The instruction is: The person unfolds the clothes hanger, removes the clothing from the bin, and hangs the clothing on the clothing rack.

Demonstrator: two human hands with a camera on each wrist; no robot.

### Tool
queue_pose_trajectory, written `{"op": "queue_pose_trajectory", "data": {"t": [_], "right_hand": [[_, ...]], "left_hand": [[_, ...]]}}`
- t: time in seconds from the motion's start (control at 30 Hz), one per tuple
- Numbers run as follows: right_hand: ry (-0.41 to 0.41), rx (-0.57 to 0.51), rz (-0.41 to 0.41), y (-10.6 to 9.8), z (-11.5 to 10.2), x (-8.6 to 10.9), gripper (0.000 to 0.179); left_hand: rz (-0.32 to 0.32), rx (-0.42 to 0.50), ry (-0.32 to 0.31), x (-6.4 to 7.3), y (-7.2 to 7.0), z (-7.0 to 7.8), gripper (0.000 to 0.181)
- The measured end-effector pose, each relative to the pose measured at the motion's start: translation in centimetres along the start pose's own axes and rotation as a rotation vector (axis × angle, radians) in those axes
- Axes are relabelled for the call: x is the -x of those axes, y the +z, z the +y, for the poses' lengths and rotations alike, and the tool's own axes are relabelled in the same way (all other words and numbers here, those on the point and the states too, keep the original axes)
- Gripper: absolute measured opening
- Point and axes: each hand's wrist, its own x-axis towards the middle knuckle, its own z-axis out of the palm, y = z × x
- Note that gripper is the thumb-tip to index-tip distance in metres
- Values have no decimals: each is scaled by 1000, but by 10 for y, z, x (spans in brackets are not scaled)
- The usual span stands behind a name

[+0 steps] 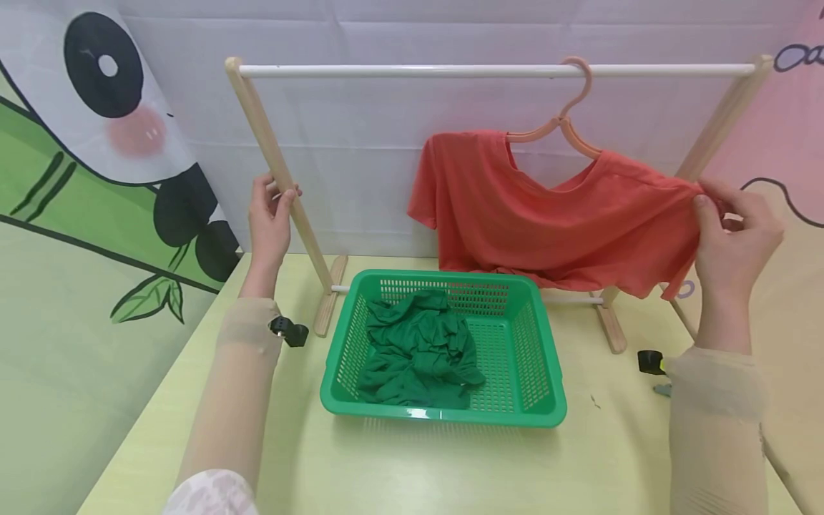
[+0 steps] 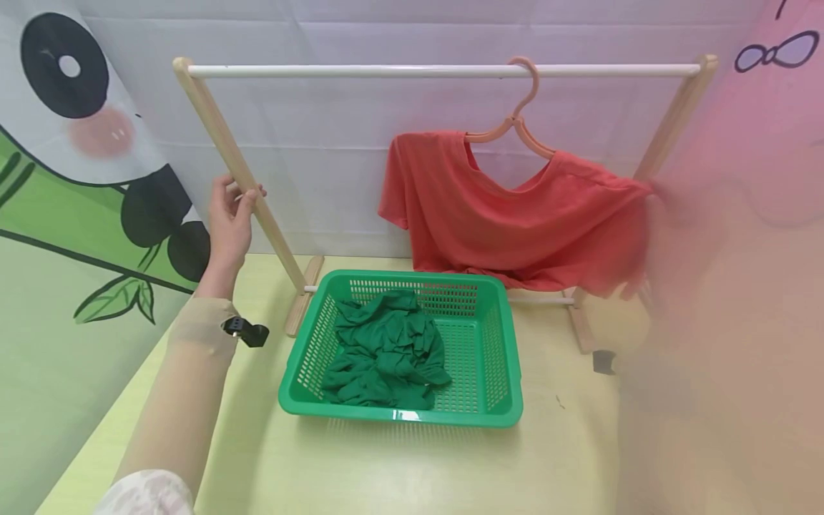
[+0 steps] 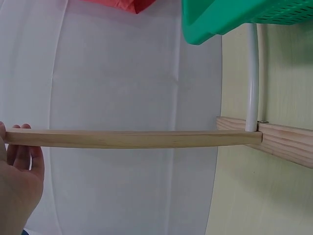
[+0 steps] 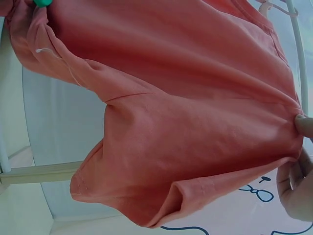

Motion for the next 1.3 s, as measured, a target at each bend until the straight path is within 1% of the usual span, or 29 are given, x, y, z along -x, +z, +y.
{"op": "queue_pose_trajectory", "data": {"t": [0.13,0.23,0.37,0.47,0.7,0.9,1.07,1.3], "right_hand": [[2,-1,-1,-1,-5,4,18],[10,-15,-7,-2,-9,5,19],[-4,-27,-7,-2,-5,3,20],[-27,-17,2,-2,-1,1,19],[-33,-13,0,-2,-4,0,20],[-5,-12,-18,-4,-9,3,21],[23,-15,-47,-8,-12,9,22],[25,-3,-99,-16,-17,19,25]], "left_hand": [[-7,-17,-3,-1,0,1,32],[-21,-30,-18,0,-1,2,32],[-51,-50,-38,0,-4,1,32],[-63,-61,-41,-1,-6,0,32],[-59,-70,-39,1,-6,2,32],[-61,-72,-39,2,-6,6,32],[-55,-74,-36,2,-6,6,31],[-40,-62,-48,1,-5,4,31]]}}
